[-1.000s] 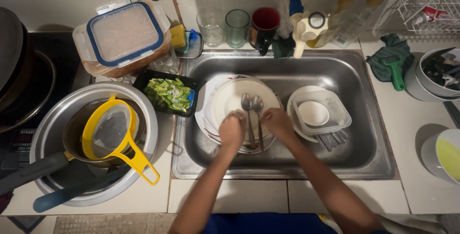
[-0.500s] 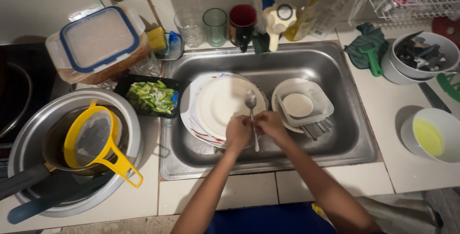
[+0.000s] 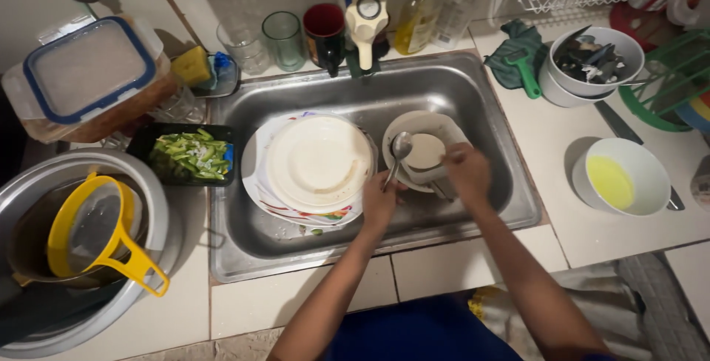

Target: Clear dishes from a dining table and wipe the surface clean with a cloth.

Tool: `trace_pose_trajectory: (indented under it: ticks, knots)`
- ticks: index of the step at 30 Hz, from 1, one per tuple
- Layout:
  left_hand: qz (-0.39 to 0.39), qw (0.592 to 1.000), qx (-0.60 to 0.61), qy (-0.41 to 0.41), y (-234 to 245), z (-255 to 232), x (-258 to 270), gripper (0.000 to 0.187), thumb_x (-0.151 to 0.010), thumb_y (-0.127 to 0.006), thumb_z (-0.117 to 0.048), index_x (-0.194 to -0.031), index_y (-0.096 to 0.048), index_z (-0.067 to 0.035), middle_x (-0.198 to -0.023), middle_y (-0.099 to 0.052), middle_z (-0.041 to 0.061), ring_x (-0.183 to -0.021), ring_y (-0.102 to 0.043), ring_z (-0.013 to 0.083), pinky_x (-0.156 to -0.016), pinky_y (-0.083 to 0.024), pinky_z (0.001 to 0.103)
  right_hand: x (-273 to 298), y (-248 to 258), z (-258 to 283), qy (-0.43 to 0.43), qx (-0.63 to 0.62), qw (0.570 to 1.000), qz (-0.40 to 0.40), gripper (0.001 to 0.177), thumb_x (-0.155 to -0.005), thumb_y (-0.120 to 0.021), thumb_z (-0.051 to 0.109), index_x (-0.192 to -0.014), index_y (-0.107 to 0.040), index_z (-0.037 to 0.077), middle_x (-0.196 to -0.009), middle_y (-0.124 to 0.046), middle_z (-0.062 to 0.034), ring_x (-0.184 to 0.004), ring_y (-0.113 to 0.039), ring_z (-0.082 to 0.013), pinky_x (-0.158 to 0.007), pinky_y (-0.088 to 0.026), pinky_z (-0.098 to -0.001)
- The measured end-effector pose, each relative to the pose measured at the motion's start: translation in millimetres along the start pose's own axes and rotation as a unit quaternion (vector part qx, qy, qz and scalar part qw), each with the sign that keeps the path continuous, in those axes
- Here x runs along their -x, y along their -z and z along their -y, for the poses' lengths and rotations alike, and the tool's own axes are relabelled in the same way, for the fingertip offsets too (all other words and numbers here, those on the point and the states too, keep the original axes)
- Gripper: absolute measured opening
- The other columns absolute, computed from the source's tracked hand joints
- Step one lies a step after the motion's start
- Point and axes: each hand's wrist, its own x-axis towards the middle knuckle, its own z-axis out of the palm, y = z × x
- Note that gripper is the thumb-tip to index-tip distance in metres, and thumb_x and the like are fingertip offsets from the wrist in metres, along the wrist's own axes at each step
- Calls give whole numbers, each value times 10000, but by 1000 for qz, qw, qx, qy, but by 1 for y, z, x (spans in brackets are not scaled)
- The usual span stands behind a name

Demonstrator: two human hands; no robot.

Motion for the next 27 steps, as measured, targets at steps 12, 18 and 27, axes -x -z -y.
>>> trace_pose_trajectory:
  ticks: [12, 18, 27]
  knots:
    - [-159, 983, -50, 81, -31, -2, -1, 268, -1008, -479, -140, -1133, -712, -103, -790, -784, 0, -627, -706, 167, -669, -523, 297, -67, -18, -86, 15, -89, 994, 55, 287, -829, -629, 299, -762, -727, 38, -648, -619, -131, -657, -626, -284, -593, -493, -427]
    - [-241, 966, -65, 68, -47, 43, -29, 228, -984, -500, -155, -1054, -716, -128, -756, -780, -20, -727, -729, 204, -726, -533, 347, -85, 1, -100, -29, -234, 969, 77, 225, -851, -620, 178, -845, -679, -39, -637, -644, -286, -506, -679, -321, -443, -570, -422]
    - [-171, 967, -114, 153, -94, 18, -14, 227, -940, -550, -129, -994, -765, -181, -805, -780, -20, -913, -749, 245, -827, -547, 392, -94, 58, -76, -29, -285, 952, 107, 291, -939, -567, 151, -1081, -587, -102, -720, -668, -295, -566, -711, -328, -518, -611, -400]
